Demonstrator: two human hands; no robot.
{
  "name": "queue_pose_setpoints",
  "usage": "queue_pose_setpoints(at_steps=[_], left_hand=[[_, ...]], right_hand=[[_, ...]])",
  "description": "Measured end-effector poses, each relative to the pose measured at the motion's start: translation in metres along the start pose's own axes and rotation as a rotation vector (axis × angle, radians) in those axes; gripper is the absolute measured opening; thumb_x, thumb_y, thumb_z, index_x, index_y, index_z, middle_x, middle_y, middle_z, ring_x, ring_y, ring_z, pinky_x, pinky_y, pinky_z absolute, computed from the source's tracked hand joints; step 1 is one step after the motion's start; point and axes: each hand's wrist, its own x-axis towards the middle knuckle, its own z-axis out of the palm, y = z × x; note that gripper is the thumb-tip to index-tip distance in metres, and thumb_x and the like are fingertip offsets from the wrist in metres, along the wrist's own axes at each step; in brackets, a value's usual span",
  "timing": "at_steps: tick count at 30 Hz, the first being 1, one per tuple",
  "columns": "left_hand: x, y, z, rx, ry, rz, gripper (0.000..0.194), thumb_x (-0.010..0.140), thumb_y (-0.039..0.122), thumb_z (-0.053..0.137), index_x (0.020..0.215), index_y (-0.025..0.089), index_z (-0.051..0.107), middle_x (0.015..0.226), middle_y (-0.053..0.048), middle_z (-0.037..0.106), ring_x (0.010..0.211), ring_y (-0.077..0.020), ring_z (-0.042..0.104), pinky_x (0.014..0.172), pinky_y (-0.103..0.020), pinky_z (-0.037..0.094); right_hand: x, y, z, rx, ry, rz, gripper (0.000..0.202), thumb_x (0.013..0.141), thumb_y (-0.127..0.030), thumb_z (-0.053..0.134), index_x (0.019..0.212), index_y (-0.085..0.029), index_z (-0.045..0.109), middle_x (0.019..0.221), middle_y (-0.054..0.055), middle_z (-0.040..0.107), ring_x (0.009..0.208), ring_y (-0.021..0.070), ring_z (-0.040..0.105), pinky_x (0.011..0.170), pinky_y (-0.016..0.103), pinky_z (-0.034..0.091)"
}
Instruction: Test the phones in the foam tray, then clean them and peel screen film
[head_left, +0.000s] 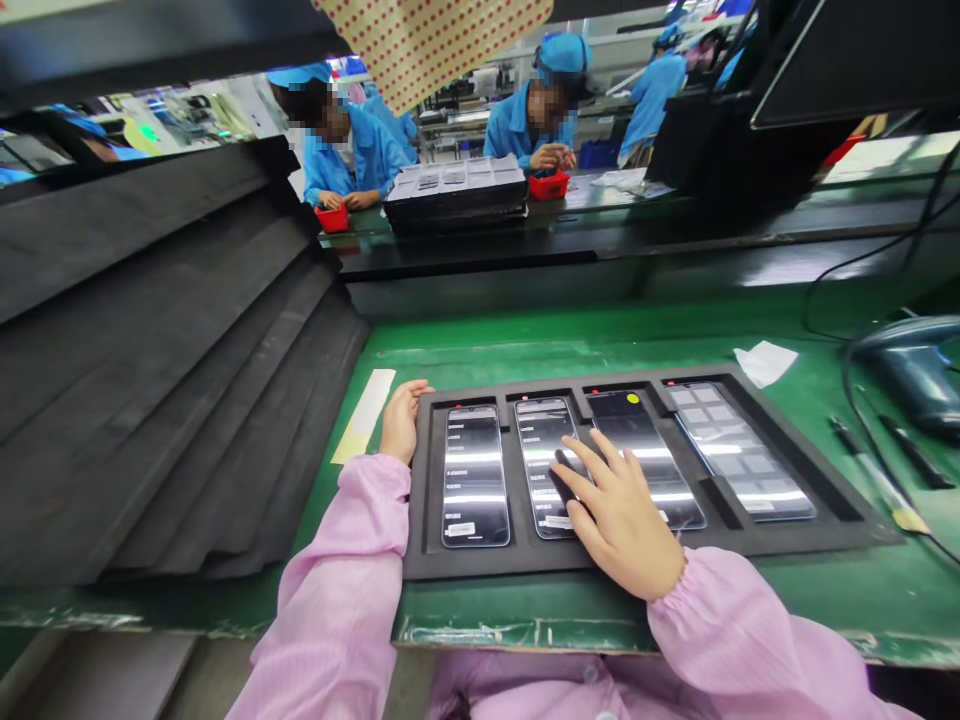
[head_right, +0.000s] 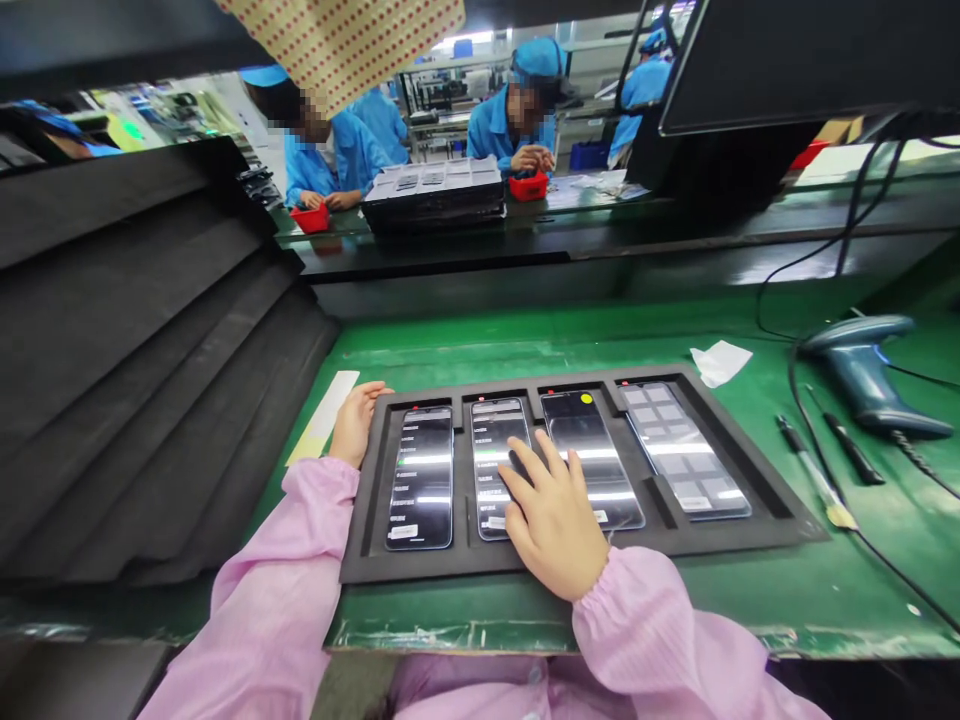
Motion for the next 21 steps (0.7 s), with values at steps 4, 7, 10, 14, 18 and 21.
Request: queue_pose_setpoints(at_steps=[4, 7, 10, 14, 18, 21], left_hand=[[0.000, -0.002, -0.001, -0.003, 0.001, 0.003, 0.024, 0.075, 0.029, 0.038, 0.085, 0.016, 0.056, 0.080, -0.005, 0.063, 0.081, -0.0159, 0.060, 0.078, -0.030, 0.045], [0.000, -0.004, -0.001, -0.002, 0.001, 0.007, 0.024, 0.076, 0.028, 0.038, 0.085, 0.016, 0.056, 0.081, -0.005, 0.063, 0.081, -0.0160, 0.060, 0.079, -0.030, 0.045], [0.000, -0.005, -0.001, 0.000, -0.001, 0.010, 0.024, 0.077, 0.028, 0.038, 0.085, 0.017, 0.056, 0.082, -0.006, 0.063, 0.082, -0.0166, 0.060, 0.079, -0.030, 0.045], [-0.001, -0.005, -0.001, -0.005, -0.003, 0.014, 0.023, 0.077, 0.027, 0.038, 0.086, 0.016, 0.057, 0.084, -0.006, 0.063, 0.082, -0.0161, 0.060, 0.079, -0.030, 0.045], [-0.001, -0.006, -0.001, -0.006, -0.005, 0.019, 0.024, 0.078, 0.026, 0.037, 0.086, 0.016, 0.057, 0.084, -0.006, 0.063, 0.083, -0.0155, 0.060, 0.079, -0.029, 0.046], [-0.001, -0.006, -0.002, 0.004, -0.011, 0.023, 0.025, 0.078, 0.026, 0.036, 0.087, 0.016, 0.057, 0.085, -0.006, 0.063, 0.084, -0.0158, 0.060, 0.080, -0.029, 0.046]], right_hand=[[0.004, -0.009, 0.003, -0.027, 0.015, 0.058, 0.037, 0.086, -0.022, 0.035, 0.111, -0.019, 0.061, 0.139, 0.011, 0.041, 0.131, 0.0372, 0.023, 0.094, 0.067, 0.031], [0.008, -0.025, 0.006, 0.021, 0.024, 0.028, 0.037, 0.085, -0.021, 0.035, 0.112, -0.018, 0.060, 0.139, 0.011, 0.040, 0.132, 0.0363, 0.021, 0.096, 0.066, 0.029], [0.015, -0.048, 0.010, 0.079, -0.032, -0.030, 0.037, 0.084, -0.022, 0.037, 0.114, -0.019, 0.059, 0.139, 0.010, 0.040, 0.133, 0.0356, 0.021, 0.098, 0.066, 0.026], [0.031, -0.075, 0.017, 0.124, -0.101, -0.056, 0.038, 0.085, -0.023, 0.037, 0.117, -0.018, 0.057, 0.141, 0.010, 0.038, 0.133, 0.0358, 0.019, 0.100, 0.065, 0.024], [0.043, -0.088, 0.022, 0.109, -0.109, -0.053, 0.038, 0.085, -0.025, 0.037, 0.116, -0.018, 0.058, 0.142, 0.011, 0.037, 0.133, 0.0383, 0.019, 0.099, 0.067, 0.022], [0.040, -0.089, 0.022, 0.128, -0.076, -0.040, 0.037, 0.085, -0.024, 0.038, 0.116, -0.018, 0.057, 0.142, 0.011, 0.036, 0.133, 0.0381, 0.018, 0.098, 0.069, 0.021]])
